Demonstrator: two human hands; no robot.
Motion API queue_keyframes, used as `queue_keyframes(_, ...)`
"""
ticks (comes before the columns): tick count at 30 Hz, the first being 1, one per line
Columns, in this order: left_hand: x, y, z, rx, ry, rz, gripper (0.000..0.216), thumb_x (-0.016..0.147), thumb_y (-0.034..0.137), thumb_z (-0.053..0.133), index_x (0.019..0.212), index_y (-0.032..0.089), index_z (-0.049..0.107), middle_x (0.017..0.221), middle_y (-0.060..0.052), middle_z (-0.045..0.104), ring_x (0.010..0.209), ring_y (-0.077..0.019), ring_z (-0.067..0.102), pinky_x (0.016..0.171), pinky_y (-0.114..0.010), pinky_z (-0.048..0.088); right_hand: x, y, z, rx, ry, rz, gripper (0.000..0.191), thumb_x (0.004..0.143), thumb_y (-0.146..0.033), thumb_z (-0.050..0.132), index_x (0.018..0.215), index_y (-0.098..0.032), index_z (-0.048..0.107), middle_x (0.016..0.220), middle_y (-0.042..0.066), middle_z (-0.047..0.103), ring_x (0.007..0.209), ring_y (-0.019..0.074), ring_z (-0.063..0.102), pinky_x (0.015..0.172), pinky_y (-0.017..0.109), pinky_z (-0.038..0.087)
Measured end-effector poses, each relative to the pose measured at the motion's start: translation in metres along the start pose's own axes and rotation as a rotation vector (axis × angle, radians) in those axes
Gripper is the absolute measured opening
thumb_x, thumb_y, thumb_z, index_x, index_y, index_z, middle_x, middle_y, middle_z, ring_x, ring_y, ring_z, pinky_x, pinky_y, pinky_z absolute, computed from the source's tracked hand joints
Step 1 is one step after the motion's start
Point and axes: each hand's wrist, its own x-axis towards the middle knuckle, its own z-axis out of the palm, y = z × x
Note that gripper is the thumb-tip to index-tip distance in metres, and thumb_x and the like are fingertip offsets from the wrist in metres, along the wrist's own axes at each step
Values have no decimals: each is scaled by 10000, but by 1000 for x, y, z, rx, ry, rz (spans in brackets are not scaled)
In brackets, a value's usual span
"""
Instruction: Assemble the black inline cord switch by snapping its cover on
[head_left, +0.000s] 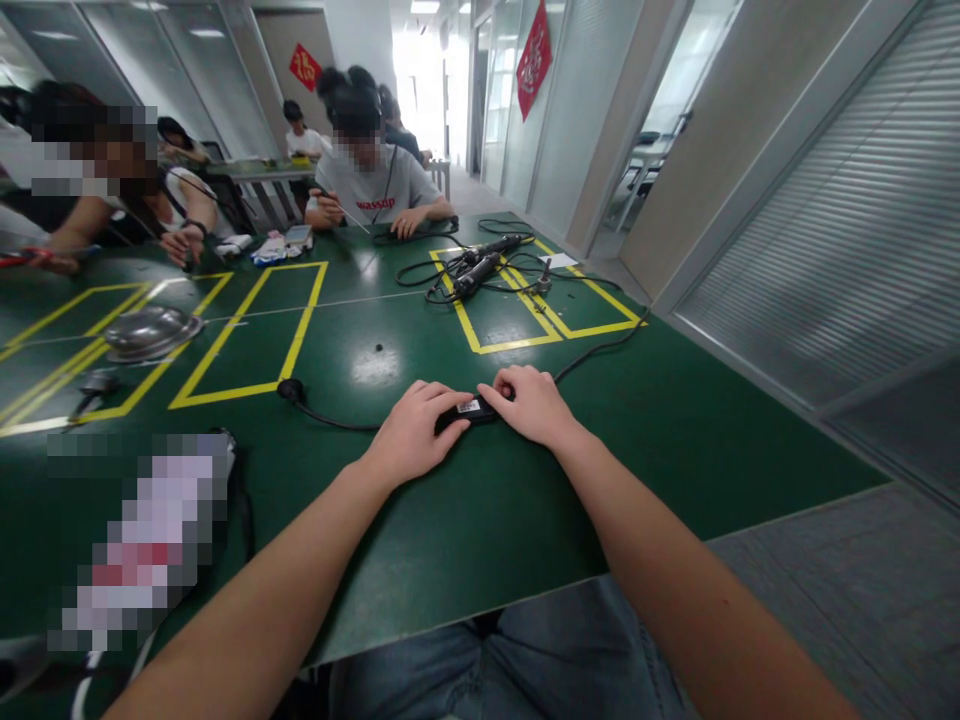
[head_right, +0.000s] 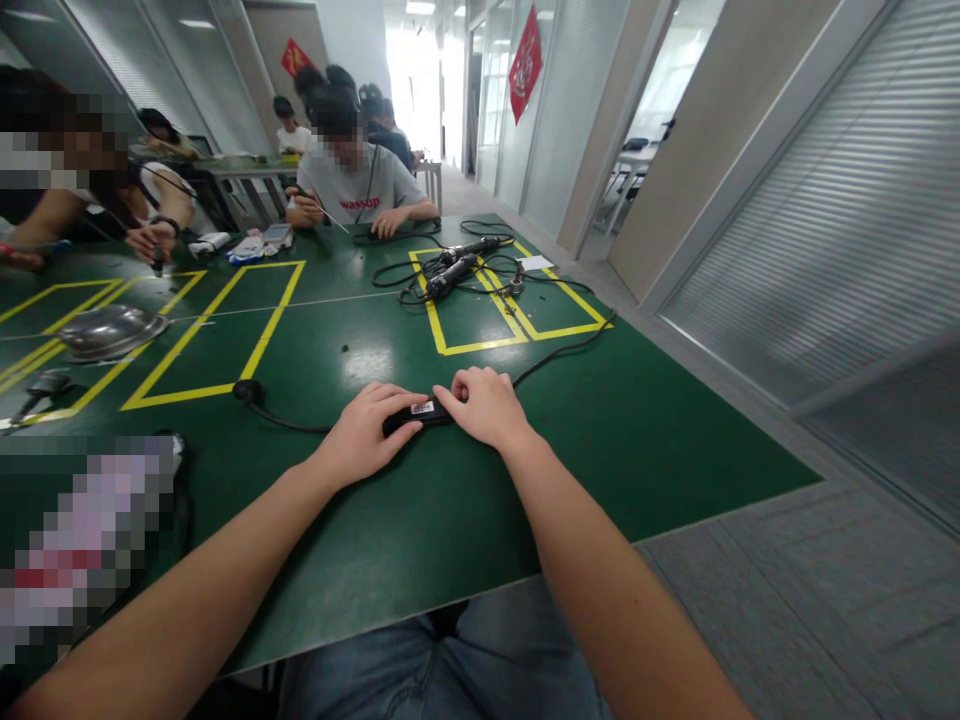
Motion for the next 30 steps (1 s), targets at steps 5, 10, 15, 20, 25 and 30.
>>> queue_keyframes(5, 2, -3, -4, 83, 167, -245, 238, 1060, 261, 653, 1284, 218, 722, 1274, -110, 795, 1209, -297, 705, 1096, -469, 554, 0, 4, 0, -49, -10, -7, 441, 1166, -355, 429, 813, -244, 669, 924, 70, 735, 942, 255, 651, 818, 368, 385)
queue_keyframes(10, 3, -10, -8, 198, 206, -477, 92, 1035, 292, 689, 1093, 223, 705, 1083, -113, 793, 1103, -346, 722, 949, -475, 563, -1, 3, -1, -100, -15, -14, 436, 1148, -347, 493, 770, -238, 681, 916, 82, 730, 935, 265, 647, 810, 377, 379)
queue_keyframes(15, 2, -9, -9, 276, 183, -494, 73, 1026, 285, 676, 1043, 228, 719, 1084, -121, 782, 1109, -351, 685, 925, -476, 571, -4, 1, -2, -148, -8, -5, 466, 1153, -387, 501, 771, -233, 718, 905, 97, 730, 941, 275, 654, 817, 385, 377)
queue_keyframes(20, 1, 2, -11, 346, 133, -407, 228, 1072, 335, 597, 1023, 211, 782, 1281, -162, 718, 1217, -354, 634, 1039, -511, 551, -6, 2, -3, -172, 3, -9, 494, 1150, -430, 504, 745, -232, 706, 893, 101, 725, 925, 278, 649, 827, 399, 388)
queue_keyframes(25, 4, 16, -11, 368, -66, -362, 369, 1091, 380, 569, 828, 204, 757, 995, -137, 758, 1057, -342, 706, 923, -459, 567, -6, -1, -4, -165, 2, -20, 529, 1122, -493, 564, 664, -239, 640, 829, 88, 689, 884, 273, 635, 807, 396, 398)
queue_keyframes(30, 7, 23, -12, 383, -139, -448, 364, 1105, 429, 543, 910, 206, 755, 950, -115, 789, 878, -317, 758, 760, -401, 545, -6, -4, -7, -134, 27, 20, 544, 1094, -571, 586, 656, -249, 620, 809, 71, 660, 738, 234, 595, 710, 388, 374)
